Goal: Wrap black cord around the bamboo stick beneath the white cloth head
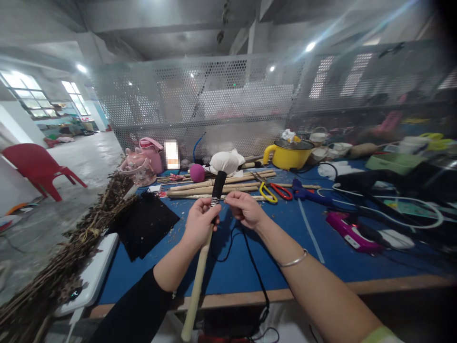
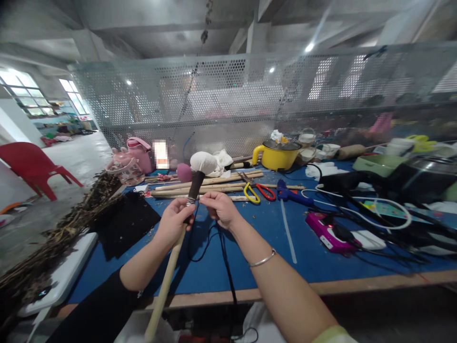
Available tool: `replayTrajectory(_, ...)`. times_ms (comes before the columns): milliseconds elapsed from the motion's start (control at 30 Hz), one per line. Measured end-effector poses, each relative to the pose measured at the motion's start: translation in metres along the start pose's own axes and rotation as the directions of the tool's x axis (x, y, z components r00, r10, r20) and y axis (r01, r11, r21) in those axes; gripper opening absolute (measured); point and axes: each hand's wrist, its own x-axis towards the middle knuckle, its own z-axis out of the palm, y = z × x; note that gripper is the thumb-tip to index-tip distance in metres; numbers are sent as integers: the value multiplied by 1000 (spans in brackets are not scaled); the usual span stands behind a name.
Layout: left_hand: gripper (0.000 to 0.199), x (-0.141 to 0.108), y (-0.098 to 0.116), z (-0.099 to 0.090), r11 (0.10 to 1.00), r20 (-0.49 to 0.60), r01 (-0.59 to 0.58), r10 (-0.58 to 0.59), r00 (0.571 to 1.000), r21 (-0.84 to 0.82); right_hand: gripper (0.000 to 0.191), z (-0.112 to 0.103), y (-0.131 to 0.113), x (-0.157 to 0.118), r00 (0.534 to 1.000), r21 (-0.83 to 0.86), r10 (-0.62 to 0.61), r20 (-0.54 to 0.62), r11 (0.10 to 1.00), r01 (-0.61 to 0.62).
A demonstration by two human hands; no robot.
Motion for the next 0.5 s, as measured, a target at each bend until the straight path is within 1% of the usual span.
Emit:
replayTrajectory(133,37,-2,4,1,1000,3,-5,5,1000,15,26,-3,0,-1,989,79,69,134,994,-80)
replayTrajectory(200,37,-3,5,2,1000,10,-13,13,1000,18,26,-3,1,-1,983,122,75,166,988,-96)
replayTrajectory(500,36,-4,6,3,999,15,-26,26,1000,23,26,-4,5,1,982,220,83,167,968,-119)
